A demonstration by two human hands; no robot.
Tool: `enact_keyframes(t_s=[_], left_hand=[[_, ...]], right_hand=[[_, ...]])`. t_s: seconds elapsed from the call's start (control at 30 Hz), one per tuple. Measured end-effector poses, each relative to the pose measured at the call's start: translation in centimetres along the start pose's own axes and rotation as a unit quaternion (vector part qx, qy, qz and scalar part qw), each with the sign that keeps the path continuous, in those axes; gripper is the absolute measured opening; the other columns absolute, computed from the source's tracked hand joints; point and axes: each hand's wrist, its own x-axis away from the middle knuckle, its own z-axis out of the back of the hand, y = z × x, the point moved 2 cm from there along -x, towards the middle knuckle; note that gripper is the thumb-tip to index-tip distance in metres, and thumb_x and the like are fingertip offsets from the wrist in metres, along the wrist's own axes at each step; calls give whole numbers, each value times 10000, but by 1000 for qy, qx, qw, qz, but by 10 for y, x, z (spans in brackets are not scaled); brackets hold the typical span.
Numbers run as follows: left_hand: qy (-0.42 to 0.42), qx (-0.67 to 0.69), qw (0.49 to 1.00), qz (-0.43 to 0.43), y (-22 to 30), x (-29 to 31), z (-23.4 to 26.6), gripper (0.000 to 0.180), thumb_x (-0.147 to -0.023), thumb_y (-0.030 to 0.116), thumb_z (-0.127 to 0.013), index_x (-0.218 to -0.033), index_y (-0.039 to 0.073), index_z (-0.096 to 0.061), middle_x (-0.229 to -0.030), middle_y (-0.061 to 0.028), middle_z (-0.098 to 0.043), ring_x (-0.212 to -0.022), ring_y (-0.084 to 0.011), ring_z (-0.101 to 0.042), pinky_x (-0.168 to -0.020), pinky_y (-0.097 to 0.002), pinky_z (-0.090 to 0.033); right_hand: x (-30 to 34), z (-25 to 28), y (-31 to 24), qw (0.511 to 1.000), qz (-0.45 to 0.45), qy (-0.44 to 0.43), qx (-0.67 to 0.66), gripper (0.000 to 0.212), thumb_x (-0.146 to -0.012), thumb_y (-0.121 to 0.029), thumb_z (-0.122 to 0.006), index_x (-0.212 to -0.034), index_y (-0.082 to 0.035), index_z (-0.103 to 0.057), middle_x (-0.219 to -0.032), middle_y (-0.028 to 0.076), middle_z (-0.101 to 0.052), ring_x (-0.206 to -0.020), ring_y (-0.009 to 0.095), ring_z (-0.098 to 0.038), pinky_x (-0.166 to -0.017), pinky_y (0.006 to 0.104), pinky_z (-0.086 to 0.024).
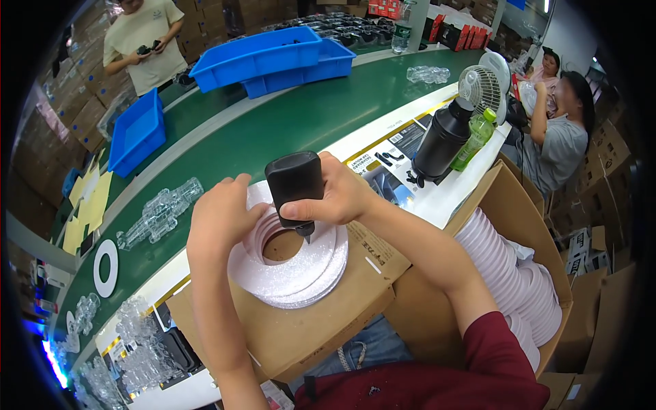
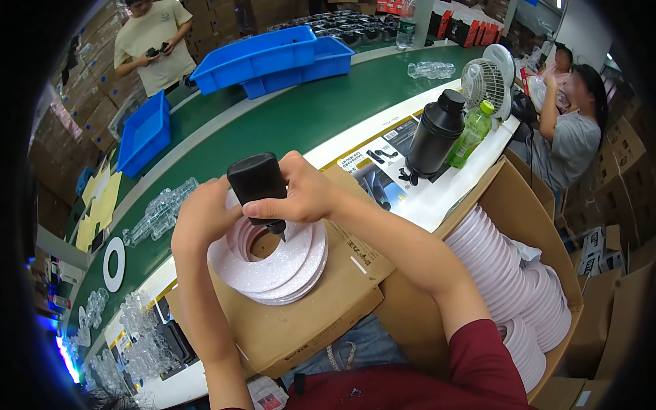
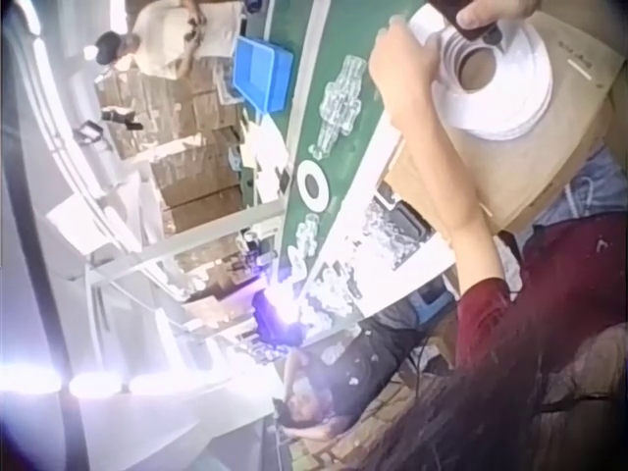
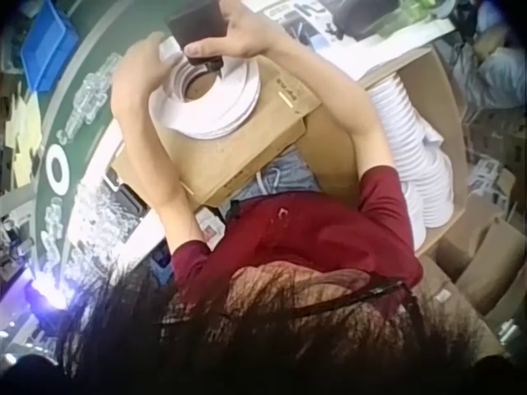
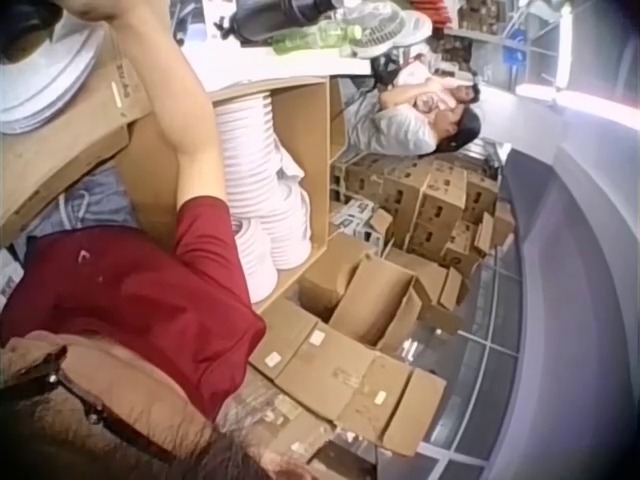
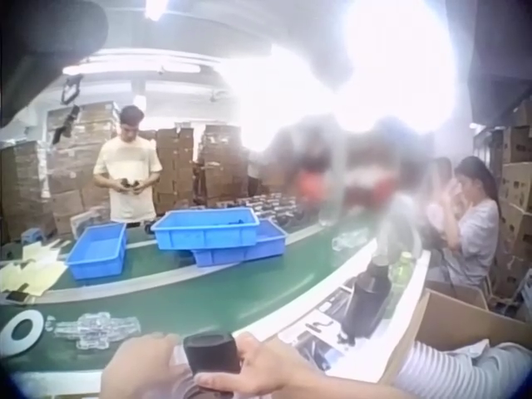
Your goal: Applying liquid from a squeeze bottle to the inner edge of white circular spools at a factory workstation.
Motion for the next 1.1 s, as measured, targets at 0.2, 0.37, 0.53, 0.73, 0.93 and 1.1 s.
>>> enact_keyframes(t_s=[0.2, 0.37, 0.53, 0.73, 0.93, 1.1], left_hand=[[-9, -2, 1000, -3, 0, -1, -1, 475, -797, 329, -755, -1135, 16, -639, -963, -178, -680, -929, -360, -671, -800, -451, -538], [-22, -5, 1000, 2, 3, -1, 2, 475, -800, 332, -750, -1137, 16, -639, -968, -178, -679, -932, -357, -670, -801, -450, -537], [-28, -2, 1000, 5, 3, -1, 1, 491, -801, 328, -748, -1165, 18, -636, -978, -179, -679, -945, -354, -669, -808, -444, -536], [-22, 21, 1000, -8, 1, -3, -2, 520, -798, 300, -744, -1217, 16, -620, -1022, -191, -671, -956, -363, -665, -832, -452, -532], [-14, 56, 997, -57, 0, -5, -4, 478, -791, 270, -748, -1176, 9, -640, -1026, -197, -666, -969, -375, -653, -838, -454, -528], [-26, 12, 999, -46, 1, -2, 1, 397, -794, 239, -748, -1095, -2, -650, -997, -195, -674, -957, -374, -646, -837, -459, -519]], right_hand=[[0, -2, -3, 1000, 4, 10, 6, 398, -758, -238, -855, -1008, -18, -638, -860, 34, -654, -782, 113, -600, -697, 261, -489], [-1, 0, -4, 999, 21, -13, 37, 378, -758, -245, -853, -976, -21, -641, -827, 33, -654, -753, 114, -598, -679, 262, -485], [-1, 1, -3, 1000, 18, 2, 18, 371, -760, -243, -850, -974, -23, -641, -818, 28, -648, -749, 108, -592, -673, 261, -482], [-2, 1, 2, 1000, 23, 15, -3, 370, -757, -228, -853, -979, -23, -640, -820, 22, -642, -763, 103, -590, -684, 256, -481], [-2, 3, 0, 998, 36, -22, 50, 390, -752, -205, -845, -1018, -24, -625, -827, 21, -642, -765, 106, -595, -693, 261, -488], [-1, 7, 3, 999, 35, 20, 5, 406, -753, -189, -831, -1055, -22, -617, -856, 43, -674, -791, 117, -637, -725, 272, -520]])
